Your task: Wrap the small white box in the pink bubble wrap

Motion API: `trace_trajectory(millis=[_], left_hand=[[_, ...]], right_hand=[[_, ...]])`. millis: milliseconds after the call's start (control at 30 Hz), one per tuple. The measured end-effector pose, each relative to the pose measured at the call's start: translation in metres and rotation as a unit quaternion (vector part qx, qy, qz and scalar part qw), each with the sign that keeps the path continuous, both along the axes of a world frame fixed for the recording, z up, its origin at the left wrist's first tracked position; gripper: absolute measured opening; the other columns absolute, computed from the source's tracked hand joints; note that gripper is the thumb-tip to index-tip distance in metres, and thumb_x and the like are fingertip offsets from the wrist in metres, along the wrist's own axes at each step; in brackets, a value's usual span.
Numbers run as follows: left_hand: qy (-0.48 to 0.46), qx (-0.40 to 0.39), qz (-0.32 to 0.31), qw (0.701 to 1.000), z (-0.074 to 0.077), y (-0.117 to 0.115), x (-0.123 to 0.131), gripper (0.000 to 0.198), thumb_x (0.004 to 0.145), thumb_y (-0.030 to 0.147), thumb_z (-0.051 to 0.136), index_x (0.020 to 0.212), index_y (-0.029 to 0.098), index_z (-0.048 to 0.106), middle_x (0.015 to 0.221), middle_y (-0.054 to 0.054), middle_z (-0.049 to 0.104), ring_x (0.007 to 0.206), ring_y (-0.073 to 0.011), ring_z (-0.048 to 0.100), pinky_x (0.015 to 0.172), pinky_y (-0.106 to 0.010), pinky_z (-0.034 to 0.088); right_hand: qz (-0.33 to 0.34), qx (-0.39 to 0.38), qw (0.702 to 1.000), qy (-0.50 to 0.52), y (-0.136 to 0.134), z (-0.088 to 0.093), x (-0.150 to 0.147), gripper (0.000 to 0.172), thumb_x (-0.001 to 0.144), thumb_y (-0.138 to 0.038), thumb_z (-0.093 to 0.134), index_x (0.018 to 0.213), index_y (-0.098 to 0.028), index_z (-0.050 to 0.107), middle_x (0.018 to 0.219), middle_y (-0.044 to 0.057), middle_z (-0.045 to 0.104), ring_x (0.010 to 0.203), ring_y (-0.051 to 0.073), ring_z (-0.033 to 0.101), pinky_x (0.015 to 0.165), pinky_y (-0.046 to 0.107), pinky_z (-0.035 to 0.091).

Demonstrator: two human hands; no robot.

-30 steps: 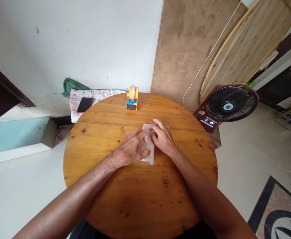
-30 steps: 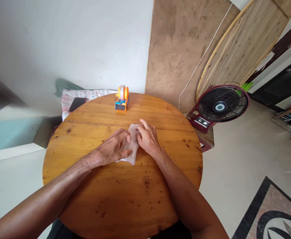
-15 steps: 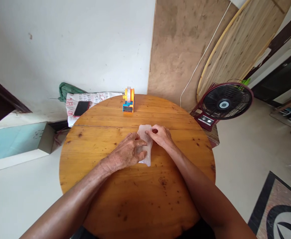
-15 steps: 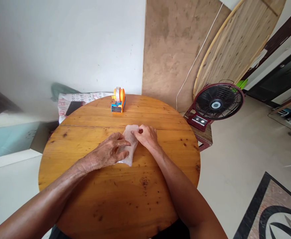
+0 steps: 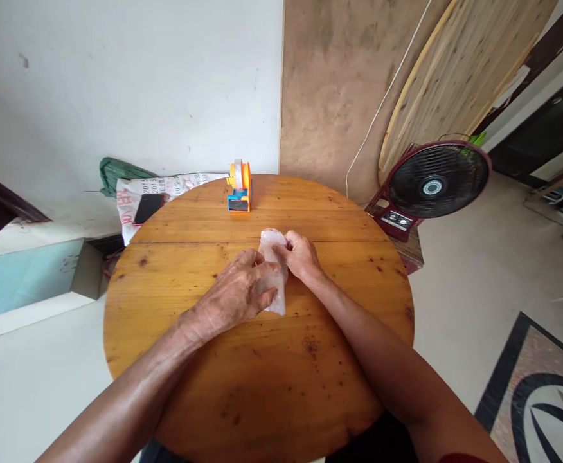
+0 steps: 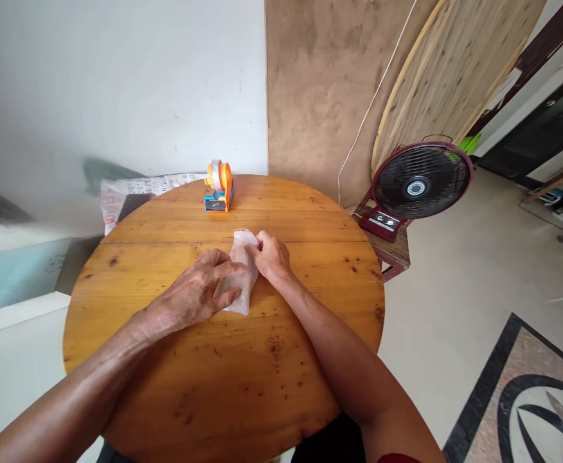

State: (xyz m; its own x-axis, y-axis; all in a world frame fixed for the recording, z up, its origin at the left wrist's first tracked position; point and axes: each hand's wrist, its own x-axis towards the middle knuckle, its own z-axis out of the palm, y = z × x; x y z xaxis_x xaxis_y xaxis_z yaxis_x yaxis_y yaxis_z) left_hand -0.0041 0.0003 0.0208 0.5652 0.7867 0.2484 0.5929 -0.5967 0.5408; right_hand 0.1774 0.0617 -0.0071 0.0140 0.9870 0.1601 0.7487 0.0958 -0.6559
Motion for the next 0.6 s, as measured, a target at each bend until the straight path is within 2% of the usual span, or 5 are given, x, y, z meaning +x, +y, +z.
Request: trace_trajectory(millis=[167, 367, 600], left_hand=[[0.031, 0.024, -0.019, 0.999, 0.010, -0.008, 0.004, 0.027, 0.088, 0.026, 0.048, 0.104, 0.022, 0.070, 0.115, -0.011, 0.053, 0.092, -0.0217, 0.058, 0.078, -0.036, 0.051], [0.090, 0.063, -0.004, 0.994, 0.010, -0.013, 0.007, 0.026, 0.091, 0.023, 0.045, 0.098, 0.020, 0.069, 0.112, -0.011, 0.060, 0.098, -0.0229, 0.059, 0.074, -0.031, 0.050], [0.127, 0.001, 0.003, 0.992, 0.022, -0.016, 0.012, 0.023, 0.093, 0.023, 0.044, 0.094, 0.019, 0.067, 0.097, -0.008, 0.066, 0.095, -0.0223, 0.058, 0.079, -0.031, 0.047]], right_hand=[[-0.008, 0.001, 1.000, -0.023, 0.000, 0.000, -0.001, 0.017, 0.078, -0.036, 0.059, 0.070, -0.022, 0.053, 0.063, -0.005, 0.056, 0.059, 0.012, 0.049, 0.055, 0.024, 0.028], [-0.010, 0.001, 0.999, -0.041, 0.000, 0.001, -0.002, 0.017, 0.078, -0.035, 0.058, 0.069, -0.022, 0.053, 0.064, -0.004, 0.057, 0.061, 0.013, 0.049, 0.055, 0.024, 0.027], [-0.005, 0.000, 1.000, -0.028, 0.002, 0.000, 0.000, 0.018, 0.077, -0.036, 0.058, 0.068, -0.022, 0.053, 0.064, -0.004, 0.056, 0.060, 0.013, 0.047, 0.056, 0.025, 0.027]])
